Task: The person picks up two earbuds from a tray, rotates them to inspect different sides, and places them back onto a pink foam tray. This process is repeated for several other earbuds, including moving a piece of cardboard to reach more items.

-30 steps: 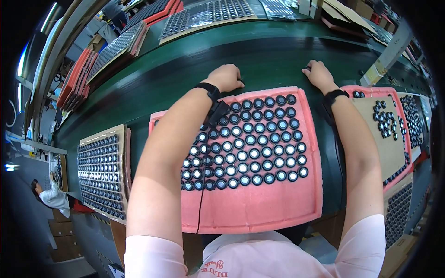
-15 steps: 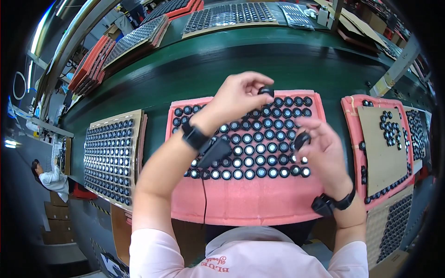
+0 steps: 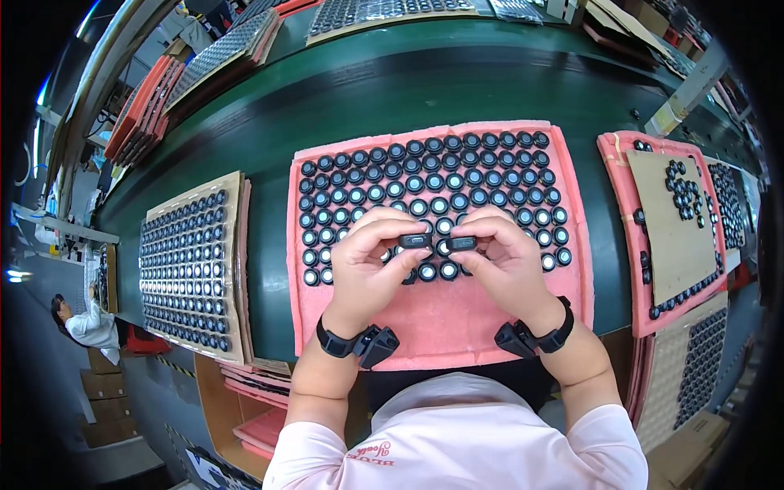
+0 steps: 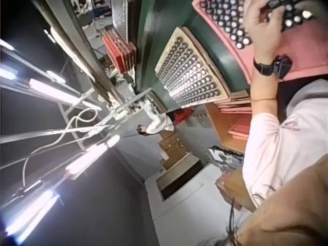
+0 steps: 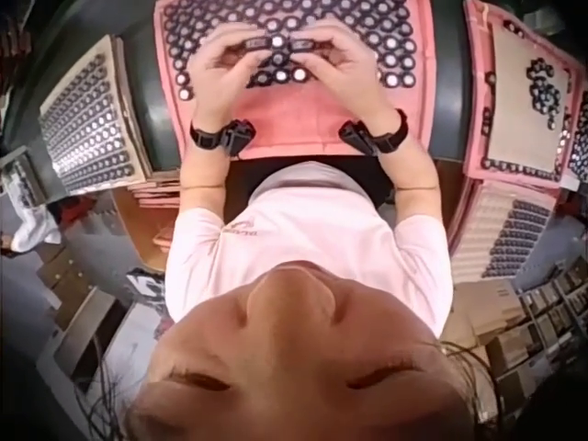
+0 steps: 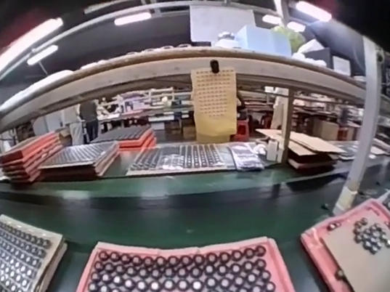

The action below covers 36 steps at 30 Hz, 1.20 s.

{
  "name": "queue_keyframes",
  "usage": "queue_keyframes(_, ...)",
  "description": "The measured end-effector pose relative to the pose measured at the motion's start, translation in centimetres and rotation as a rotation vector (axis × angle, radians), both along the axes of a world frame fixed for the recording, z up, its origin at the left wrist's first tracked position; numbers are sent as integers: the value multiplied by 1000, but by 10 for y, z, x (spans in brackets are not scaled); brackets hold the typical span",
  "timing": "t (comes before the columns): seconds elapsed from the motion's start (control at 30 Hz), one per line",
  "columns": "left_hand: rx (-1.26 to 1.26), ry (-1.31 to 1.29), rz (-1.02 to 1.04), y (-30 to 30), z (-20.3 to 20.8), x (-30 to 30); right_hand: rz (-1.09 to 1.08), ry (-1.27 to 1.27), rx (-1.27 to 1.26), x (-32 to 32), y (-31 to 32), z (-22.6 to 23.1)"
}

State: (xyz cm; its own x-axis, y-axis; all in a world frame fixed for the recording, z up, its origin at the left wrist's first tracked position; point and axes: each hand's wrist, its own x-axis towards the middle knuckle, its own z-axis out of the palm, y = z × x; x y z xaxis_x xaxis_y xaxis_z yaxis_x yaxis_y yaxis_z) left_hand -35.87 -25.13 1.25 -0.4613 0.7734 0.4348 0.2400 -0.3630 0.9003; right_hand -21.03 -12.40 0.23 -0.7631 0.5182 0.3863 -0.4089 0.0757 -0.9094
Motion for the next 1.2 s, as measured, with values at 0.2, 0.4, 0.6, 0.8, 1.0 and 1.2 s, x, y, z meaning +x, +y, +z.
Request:
queue_keyframes(0.2, -41, 93, -10, -5, -11, -4, -12, -154, 167, 5, 4, -8)
queue_keyframes(0.4, -61, 68, -16, -4, -7, -1, -33, -64, 422, 4, 12, -11)
queue_keyframes(0.6, 14, -12, -2, -3, -14, 5, -120, 52, 208, -2, 7, -18)
queue_keyframes(0.8, 6, 73, -8, -4, -16, 4, -129, 63, 232, -1, 6, -18)
queue_keyframes(1.0, -2, 230, -64, -5, -17, -4, -136, 33, 265, 0, 5, -19)
queue_keyframes(1.2, -24, 232, -57, -5, -13, -3, -131, 39, 363, 0, 9, -16)
